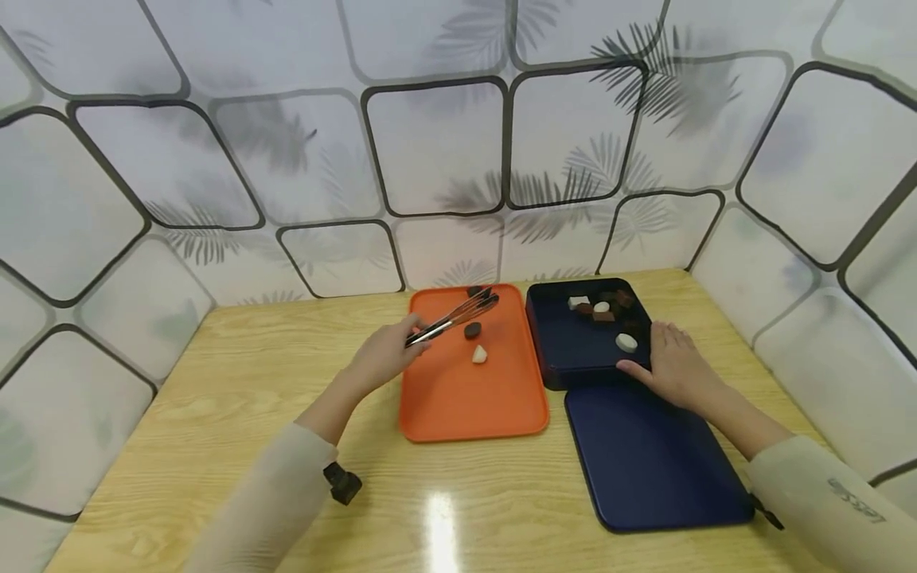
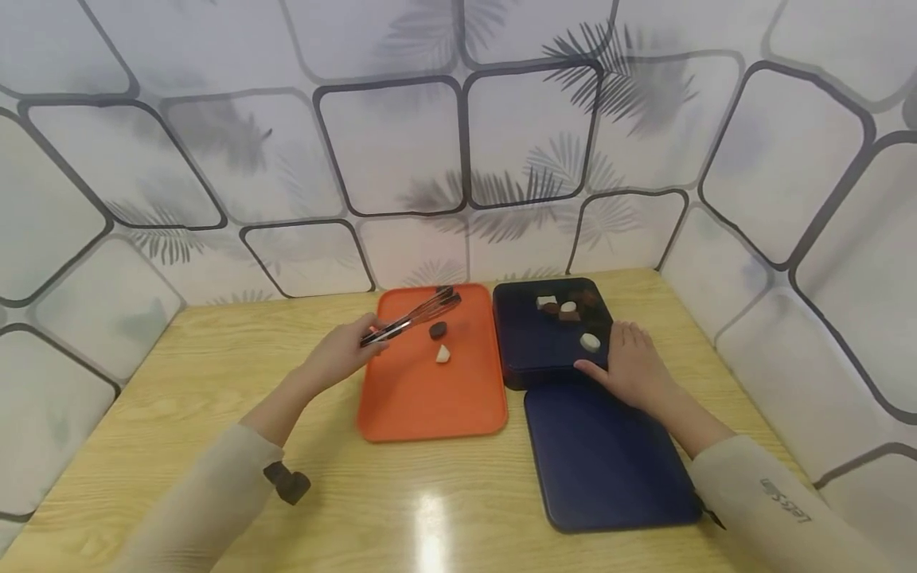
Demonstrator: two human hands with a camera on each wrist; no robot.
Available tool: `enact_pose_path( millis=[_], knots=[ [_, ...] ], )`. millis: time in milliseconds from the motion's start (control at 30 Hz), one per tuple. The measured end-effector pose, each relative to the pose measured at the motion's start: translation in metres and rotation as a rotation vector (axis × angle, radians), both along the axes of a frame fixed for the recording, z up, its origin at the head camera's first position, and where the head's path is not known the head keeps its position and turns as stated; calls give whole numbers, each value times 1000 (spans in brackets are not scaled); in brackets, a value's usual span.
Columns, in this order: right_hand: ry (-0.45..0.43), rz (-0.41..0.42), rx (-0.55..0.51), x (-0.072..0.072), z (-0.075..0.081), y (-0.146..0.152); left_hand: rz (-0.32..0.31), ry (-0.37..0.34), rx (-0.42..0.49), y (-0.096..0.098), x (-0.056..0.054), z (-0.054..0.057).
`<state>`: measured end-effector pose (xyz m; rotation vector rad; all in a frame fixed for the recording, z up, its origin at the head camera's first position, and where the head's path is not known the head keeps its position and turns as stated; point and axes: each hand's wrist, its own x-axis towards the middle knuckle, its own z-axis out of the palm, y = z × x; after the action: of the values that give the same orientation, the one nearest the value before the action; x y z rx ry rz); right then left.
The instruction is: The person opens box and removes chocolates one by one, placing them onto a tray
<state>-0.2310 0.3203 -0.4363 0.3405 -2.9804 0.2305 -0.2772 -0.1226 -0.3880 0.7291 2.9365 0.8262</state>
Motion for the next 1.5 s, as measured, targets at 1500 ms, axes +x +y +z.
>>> enact_pose_path(
  millis=[1500],
  knots=[
    [-24, -14, 8, -2, -2, -1, -4, -325, 187, -45, 36, -12]
  ],
)
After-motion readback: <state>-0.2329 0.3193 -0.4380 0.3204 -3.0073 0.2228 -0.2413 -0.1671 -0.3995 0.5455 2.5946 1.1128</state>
